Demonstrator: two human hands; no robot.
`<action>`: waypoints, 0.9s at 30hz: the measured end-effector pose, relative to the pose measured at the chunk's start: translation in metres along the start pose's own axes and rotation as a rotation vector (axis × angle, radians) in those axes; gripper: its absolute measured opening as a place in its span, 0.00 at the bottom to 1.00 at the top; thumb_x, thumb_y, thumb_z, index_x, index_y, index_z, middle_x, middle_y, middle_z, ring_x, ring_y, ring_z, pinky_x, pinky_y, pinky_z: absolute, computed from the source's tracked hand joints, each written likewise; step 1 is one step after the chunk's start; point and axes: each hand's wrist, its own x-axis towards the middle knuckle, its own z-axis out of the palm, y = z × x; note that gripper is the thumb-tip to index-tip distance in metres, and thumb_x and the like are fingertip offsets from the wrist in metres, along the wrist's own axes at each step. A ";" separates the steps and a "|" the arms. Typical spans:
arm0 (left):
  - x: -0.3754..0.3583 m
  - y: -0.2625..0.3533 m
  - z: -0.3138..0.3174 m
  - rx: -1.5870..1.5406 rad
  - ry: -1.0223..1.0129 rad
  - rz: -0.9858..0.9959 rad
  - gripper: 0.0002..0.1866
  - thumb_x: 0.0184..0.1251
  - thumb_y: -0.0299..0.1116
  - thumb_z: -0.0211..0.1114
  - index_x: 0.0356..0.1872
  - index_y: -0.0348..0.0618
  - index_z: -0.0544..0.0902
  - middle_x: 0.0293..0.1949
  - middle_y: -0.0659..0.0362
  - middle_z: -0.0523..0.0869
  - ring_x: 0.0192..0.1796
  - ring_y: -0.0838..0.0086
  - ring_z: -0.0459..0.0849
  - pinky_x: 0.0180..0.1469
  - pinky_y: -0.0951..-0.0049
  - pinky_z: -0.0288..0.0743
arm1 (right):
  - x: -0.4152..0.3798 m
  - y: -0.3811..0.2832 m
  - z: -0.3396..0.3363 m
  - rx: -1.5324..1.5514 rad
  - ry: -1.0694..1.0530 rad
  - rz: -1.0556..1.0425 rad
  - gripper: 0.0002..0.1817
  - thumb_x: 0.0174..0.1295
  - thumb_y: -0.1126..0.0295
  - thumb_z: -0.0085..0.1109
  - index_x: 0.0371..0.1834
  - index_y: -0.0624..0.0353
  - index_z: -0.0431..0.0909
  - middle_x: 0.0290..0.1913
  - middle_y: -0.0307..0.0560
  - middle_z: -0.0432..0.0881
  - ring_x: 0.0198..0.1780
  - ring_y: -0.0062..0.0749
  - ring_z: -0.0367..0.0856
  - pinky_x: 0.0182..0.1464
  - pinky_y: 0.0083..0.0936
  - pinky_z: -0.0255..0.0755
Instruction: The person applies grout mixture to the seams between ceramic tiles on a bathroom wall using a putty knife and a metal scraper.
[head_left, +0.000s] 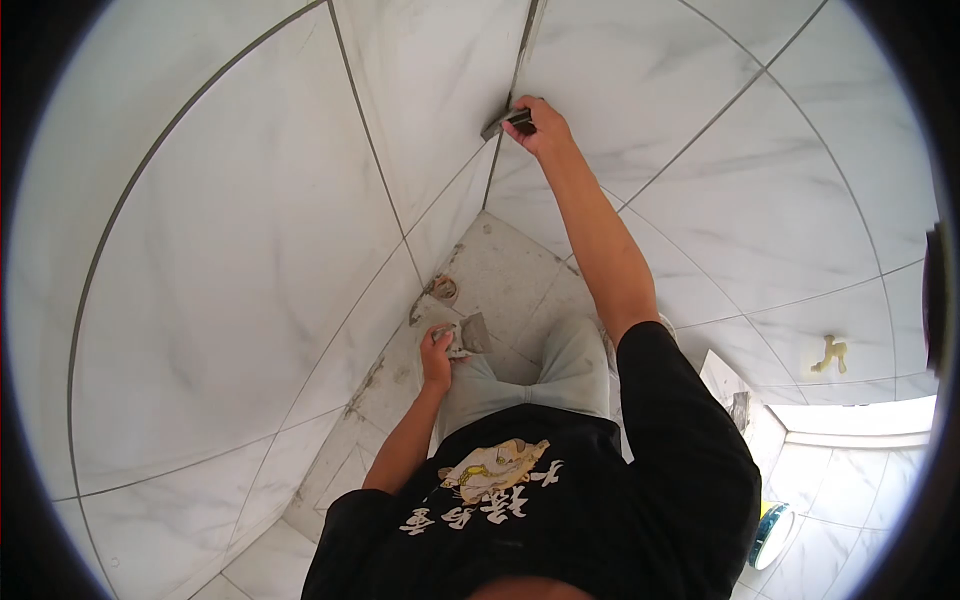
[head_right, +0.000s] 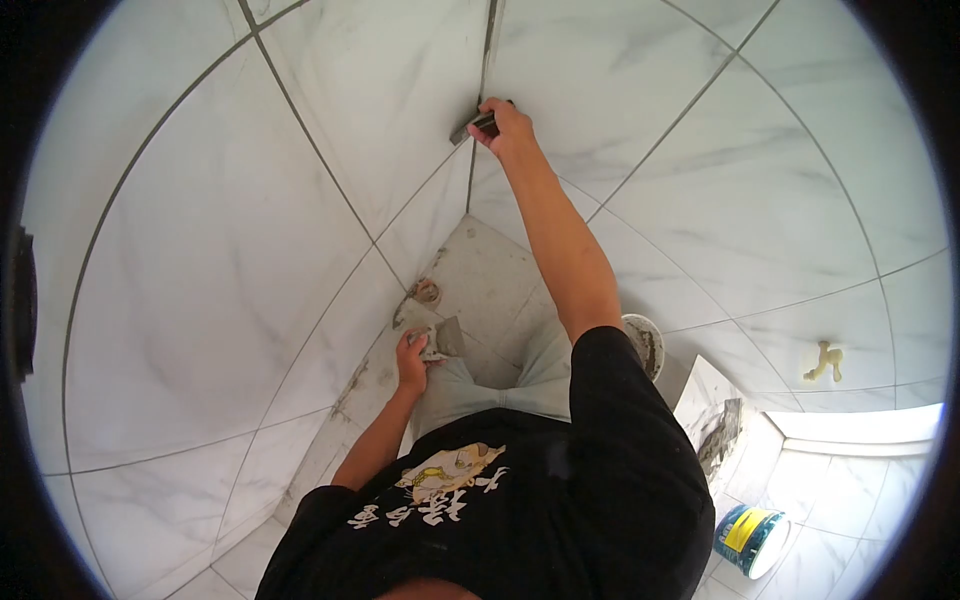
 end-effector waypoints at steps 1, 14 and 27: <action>0.001 -0.001 0.000 0.003 -0.012 0.001 0.17 0.69 0.39 0.61 0.54 0.41 0.76 0.43 0.55 0.85 0.39 0.67 0.88 0.33 0.64 0.86 | -0.005 -0.009 0.010 -0.036 -0.002 -0.024 0.06 0.61 0.74 0.62 0.36 0.62 0.75 0.37 0.49 0.75 0.37 0.39 0.78 0.32 0.34 0.87; -0.001 0.006 0.003 -0.023 -0.021 0.026 0.15 0.71 0.33 0.59 0.54 0.37 0.76 0.42 0.54 0.84 0.35 0.68 0.87 0.30 0.64 0.88 | -0.014 0.019 -0.042 -0.045 0.038 -0.002 0.09 0.58 0.75 0.61 0.41 0.66 0.76 0.42 0.54 0.76 0.41 0.46 0.78 0.32 0.41 0.85; -0.002 0.002 0.004 -0.006 -0.027 0.041 0.15 0.70 0.33 0.60 0.53 0.39 0.77 0.41 0.54 0.84 0.35 0.67 0.87 0.30 0.63 0.87 | -0.021 -0.038 0.018 -0.026 0.053 -0.073 0.05 0.61 0.75 0.62 0.36 0.64 0.77 0.40 0.50 0.75 0.39 0.40 0.76 0.31 0.31 0.86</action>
